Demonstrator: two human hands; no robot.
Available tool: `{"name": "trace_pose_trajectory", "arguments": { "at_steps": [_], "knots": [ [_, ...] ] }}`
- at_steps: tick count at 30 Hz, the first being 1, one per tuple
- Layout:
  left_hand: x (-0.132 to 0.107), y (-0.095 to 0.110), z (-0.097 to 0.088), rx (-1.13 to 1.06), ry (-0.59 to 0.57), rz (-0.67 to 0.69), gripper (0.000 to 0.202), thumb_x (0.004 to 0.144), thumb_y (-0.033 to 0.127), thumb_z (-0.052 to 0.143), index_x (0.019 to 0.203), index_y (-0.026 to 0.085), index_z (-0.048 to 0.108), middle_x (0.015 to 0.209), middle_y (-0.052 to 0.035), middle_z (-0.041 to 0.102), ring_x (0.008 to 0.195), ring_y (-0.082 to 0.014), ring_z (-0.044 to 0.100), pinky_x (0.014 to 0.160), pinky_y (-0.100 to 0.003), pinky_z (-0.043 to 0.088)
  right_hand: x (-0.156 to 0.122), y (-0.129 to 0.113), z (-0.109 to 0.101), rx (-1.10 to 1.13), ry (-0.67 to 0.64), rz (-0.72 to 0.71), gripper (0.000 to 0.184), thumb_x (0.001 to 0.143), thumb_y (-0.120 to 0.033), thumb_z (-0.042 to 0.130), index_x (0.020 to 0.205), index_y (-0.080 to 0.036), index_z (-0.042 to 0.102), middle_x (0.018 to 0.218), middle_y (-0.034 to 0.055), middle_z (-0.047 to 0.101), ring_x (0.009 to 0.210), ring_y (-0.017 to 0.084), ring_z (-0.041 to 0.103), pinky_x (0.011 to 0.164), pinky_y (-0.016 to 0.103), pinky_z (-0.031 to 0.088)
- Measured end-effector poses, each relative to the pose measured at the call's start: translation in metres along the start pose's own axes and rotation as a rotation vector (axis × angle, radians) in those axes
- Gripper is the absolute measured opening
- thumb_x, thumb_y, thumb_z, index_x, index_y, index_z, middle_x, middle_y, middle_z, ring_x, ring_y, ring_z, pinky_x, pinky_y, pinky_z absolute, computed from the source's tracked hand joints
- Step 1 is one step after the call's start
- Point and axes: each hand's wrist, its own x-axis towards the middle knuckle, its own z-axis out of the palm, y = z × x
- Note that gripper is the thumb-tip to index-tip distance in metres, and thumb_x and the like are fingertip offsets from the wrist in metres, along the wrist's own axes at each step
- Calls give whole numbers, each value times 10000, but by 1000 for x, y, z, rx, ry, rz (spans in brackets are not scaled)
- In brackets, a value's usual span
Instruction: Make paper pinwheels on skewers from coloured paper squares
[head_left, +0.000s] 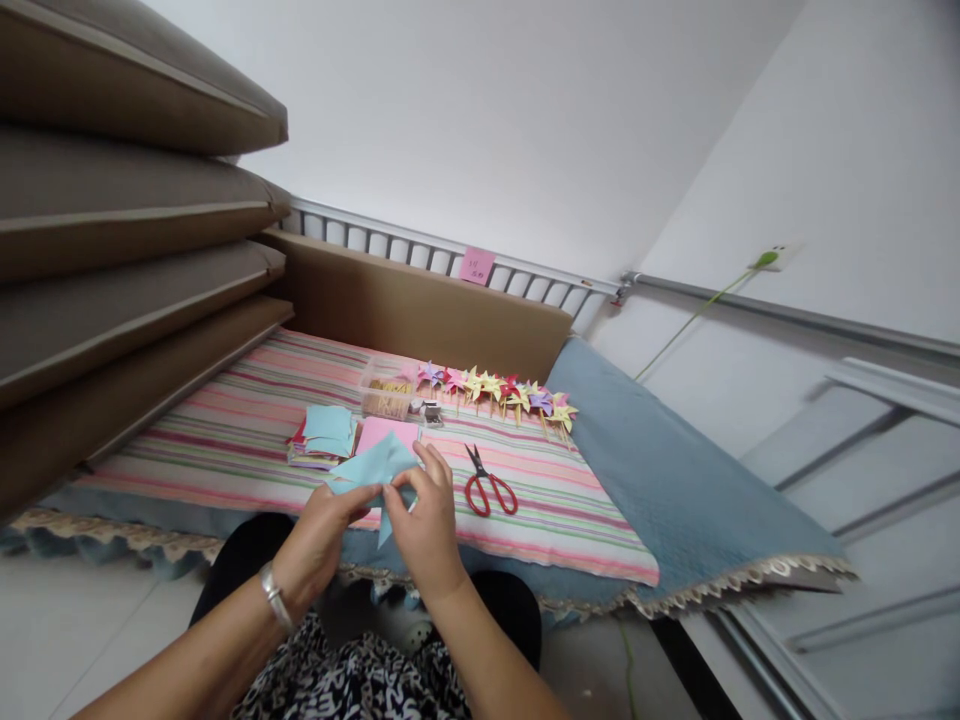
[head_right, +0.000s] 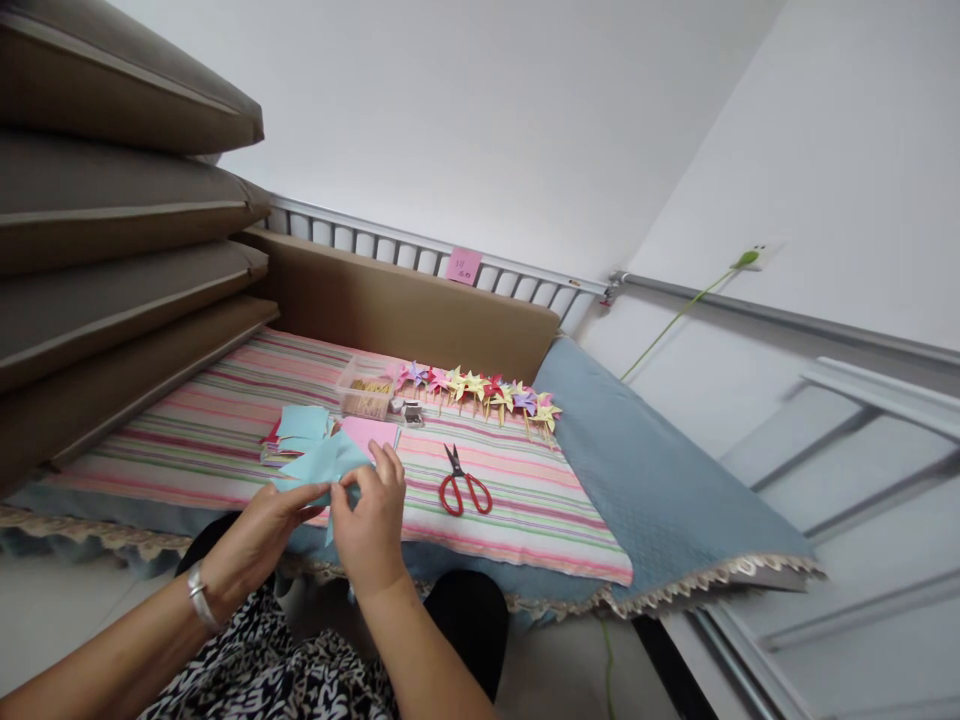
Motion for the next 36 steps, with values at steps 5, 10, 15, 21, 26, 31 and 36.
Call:
{"name": "trace_pose_trajectory", "arguments": {
  "at_steps": [5,10,15,21,26,31,36],
  "knots": [
    [4,2,-7,15,40,-34,232,593,256,732,800,158,691,809,-65,708,755,-218,616,706,-304,426,5,-2,-7,87,-16,65,132,680,-133,640,792,-195,609,1192,118,573,1185,268,458,1002,457,334],
    [5,8,-11,84,-47,-140,297,589,252,717,863,146,682,793,-80,705,715,-221,619,679,-320,443,17,9,-18,538,-241,434,533,640,-192,666,1150,-203,510,874,38,671,839,216,639,757,359,499],
    [5,4,-11,160,-87,-194,250,568,237,718,796,143,676,728,-69,691,748,-238,628,691,-316,435,20,21,-16,791,-451,594,612,567,-148,695,1150,-229,524,760,-31,659,626,152,618,572,256,479],
    [6,-2,-14,168,-101,-210,289,601,244,707,873,148,680,766,-64,701,708,-197,619,655,-276,424,18,23,-11,796,-417,609,607,528,-112,686,1115,-207,564,751,-32,646,625,134,591,560,219,445],
    [4,-8,-11,32,-147,-194,343,609,283,739,919,145,689,814,-94,718,733,-219,643,700,-296,452,14,23,-2,873,-305,651,619,532,-165,697,1129,-205,538,779,-12,665,657,165,614,580,253,476],
    [3,-9,-7,-22,-118,-165,300,617,272,734,873,119,706,732,-95,720,669,-217,643,670,-293,463,8,23,8,882,-223,666,615,528,-190,706,1119,-207,534,782,-3,678,651,177,628,568,263,489],
    [3,-4,-7,-24,-87,-176,275,610,257,731,836,102,707,697,-93,715,596,-190,623,618,-270,461,6,25,9,897,-242,657,618,576,-217,692,1159,-193,487,736,-6,673,602,172,622,549,268,487]
  ]
}}
